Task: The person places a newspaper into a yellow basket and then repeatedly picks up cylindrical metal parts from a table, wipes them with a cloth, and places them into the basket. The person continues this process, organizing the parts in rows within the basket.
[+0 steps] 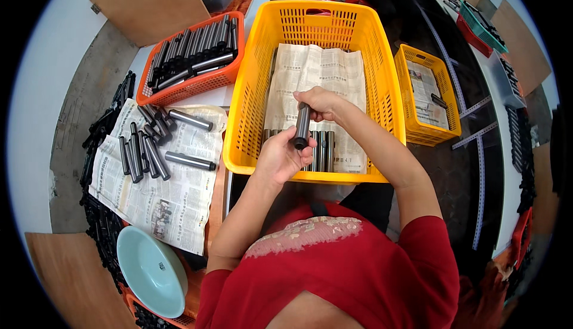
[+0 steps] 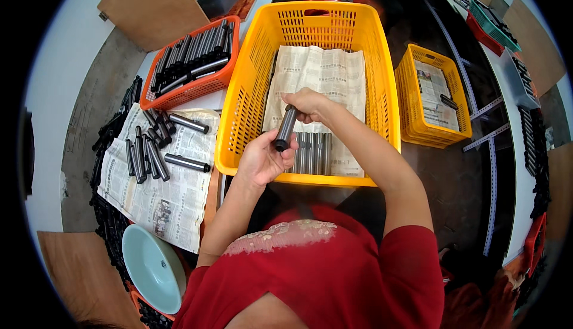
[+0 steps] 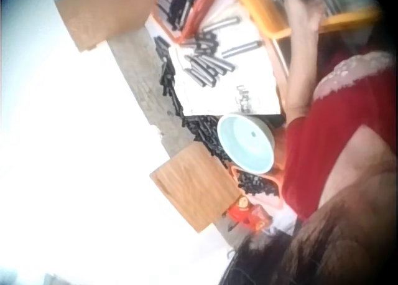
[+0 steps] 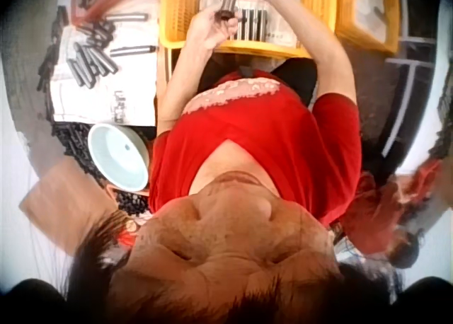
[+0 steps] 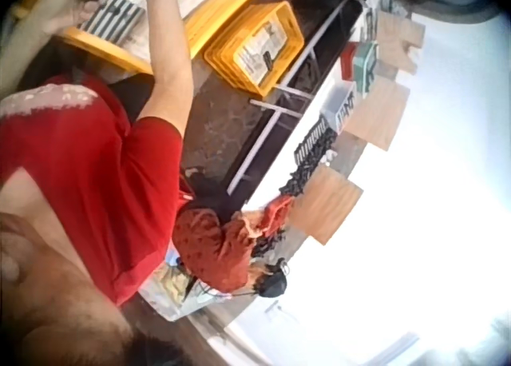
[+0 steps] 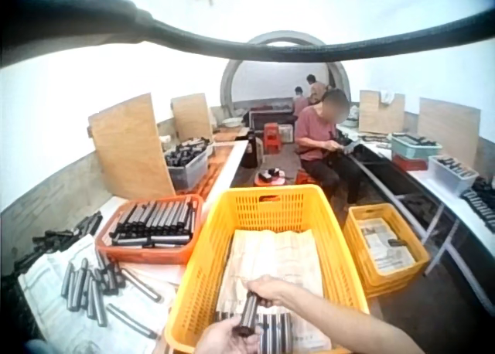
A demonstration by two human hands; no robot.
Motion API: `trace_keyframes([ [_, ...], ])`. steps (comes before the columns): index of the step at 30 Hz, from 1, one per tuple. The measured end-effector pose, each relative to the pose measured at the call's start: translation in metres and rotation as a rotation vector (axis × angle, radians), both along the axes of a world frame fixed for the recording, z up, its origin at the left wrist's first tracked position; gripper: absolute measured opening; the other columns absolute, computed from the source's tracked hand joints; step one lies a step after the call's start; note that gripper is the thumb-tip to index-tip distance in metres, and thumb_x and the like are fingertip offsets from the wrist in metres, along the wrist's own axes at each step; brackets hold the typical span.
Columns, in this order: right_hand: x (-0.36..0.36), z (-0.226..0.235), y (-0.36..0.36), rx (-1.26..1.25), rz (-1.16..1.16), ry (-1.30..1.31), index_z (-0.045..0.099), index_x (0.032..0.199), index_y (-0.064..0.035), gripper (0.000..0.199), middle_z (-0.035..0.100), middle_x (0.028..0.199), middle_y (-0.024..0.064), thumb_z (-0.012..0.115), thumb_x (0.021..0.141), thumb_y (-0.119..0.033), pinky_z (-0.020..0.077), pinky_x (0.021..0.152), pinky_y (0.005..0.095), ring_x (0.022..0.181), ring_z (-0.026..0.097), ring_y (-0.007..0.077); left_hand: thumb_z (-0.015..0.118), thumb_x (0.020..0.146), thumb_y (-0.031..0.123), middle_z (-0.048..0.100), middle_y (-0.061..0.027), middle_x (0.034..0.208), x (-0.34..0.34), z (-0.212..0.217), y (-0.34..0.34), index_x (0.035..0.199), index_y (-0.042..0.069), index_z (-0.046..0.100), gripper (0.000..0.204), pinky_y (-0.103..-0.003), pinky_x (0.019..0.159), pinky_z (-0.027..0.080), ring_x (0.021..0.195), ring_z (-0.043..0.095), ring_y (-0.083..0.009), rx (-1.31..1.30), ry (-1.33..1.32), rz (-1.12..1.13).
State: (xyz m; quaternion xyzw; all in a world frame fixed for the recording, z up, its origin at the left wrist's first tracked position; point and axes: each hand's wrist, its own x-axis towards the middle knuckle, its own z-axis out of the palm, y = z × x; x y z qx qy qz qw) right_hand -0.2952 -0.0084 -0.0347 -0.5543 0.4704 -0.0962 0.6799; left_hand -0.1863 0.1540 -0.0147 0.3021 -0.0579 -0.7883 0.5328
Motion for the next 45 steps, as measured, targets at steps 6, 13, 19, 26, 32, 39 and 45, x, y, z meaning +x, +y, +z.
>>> trace_keyframes([
  [6, -0.013, -0.015, 0.000, -0.016, -0.068, -0.036, 0.054, 0.068, -0.0027, 0.038, 0.046, 0.054, 0.0036, 0.053, 0.092, -0.032, 0.0301, 0.035, 0.0273, 0.042, 0.040, 0.0115, 0.046, 0.093, 0.016, 0.060, -0.0164, 0.091, 0.007, -0.021, 0.017, 0.109, -0.005, 0.053, 0.027, -0.032, 0.067, 0.051, 0.071, 0.059, -0.0229, -0.053, -0.211, 0.118],
  [13, -0.063, -0.096, -0.059, -0.588, 0.352, 0.420, 0.059, 0.079, 0.0053, 0.043, 0.057, 0.064, 0.0136, 0.049, 0.093, -0.034, 0.0440, 0.053, 0.0368, 0.054, 0.050, 0.0213, 0.067, 0.078, 0.011, 0.062, -0.0164, 0.090, 0.021, -0.031, 0.044, 0.102, -0.004, 0.059, 0.029, -0.037, 0.069, 0.049, 0.078, 0.062, -0.0293, -0.776, -2.129, 0.213],
  [19, -0.079, -0.140, -0.029, -0.482, 0.462, 0.715, 0.064, 0.092, 0.0095, 0.041, 0.065, 0.087, 0.0265, 0.054, 0.086, -0.030, 0.0505, 0.075, 0.0416, 0.082, 0.064, 0.0368, 0.069, 0.074, 0.010, 0.063, -0.0137, 0.084, 0.017, -0.031, 0.043, 0.089, 0.000, 0.063, 0.019, -0.038, 0.068, 0.049, 0.076, 0.061, -0.0312, -0.861, -2.010, 0.230],
  [26, -0.062, -0.191, -0.029, -0.600, 0.758, 0.938, 0.070, 0.077, -0.0034, 0.018, 0.068, 0.080, 0.0171, 0.065, 0.076, -0.021, 0.0526, 0.065, 0.0414, 0.072, 0.066, 0.0305, 0.069, 0.075, 0.007, 0.063, -0.0155, 0.087, 0.028, -0.032, 0.053, 0.093, -0.002, 0.063, 0.021, -0.035, 0.069, 0.050, 0.078, 0.062, -0.0307, -0.846, -1.913, 0.334],
  [32, -0.090, -0.215, -0.040, -0.480, 0.768, 0.871, 0.063, 0.079, 0.0091, 0.021, 0.066, 0.076, 0.0197, 0.069, 0.074, -0.010, 0.0547, 0.049, 0.0363, 0.059, 0.067, 0.0284, 0.061, 0.077, -0.005, 0.062, -0.0133, 0.084, 0.070, -0.006, 0.064, 0.093, -0.005, 0.061, 0.015, -0.030, 0.069, 0.049, 0.076, 0.061, -0.0232, -0.730, -1.733, 0.755],
  [39, -0.057, -0.125, -0.014, -0.501, 0.725, 0.898, 0.063, 0.086, 0.0094, 0.032, 0.066, 0.081, 0.0217, 0.074, 0.070, -0.016, 0.0541, 0.059, 0.0418, 0.072, 0.067, 0.0332, 0.061, 0.083, 0.027, 0.063, -0.0229, 0.089, 0.164, -0.015, 0.097, 0.114, -0.006, 0.051, 0.047, -0.038, 0.071, 0.049, 0.078, 0.063, -0.0324, 0.412, -2.015, 0.635],
  [45, -0.056, -0.125, -0.021, -0.895, 0.623, 0.833, 0.065, 0.086, 0.0039, 0.033, 0.065, 0.093, 0.0248, 0.060, 0.076, -0.027, 0.0499, 0.081, 0.0432, 0.094, 0.062, 0.0365, 0.067, 0.073, 0.031, 0.062, -0.0290, 0.094, 0.152, -0.034, 0.086, 0.139, -0.004, 0.017, 0.090, -0.041, 0.080, 0.048, 0.089, 0.063, -0.0386, 0.509, -1.968, 0.452],
])
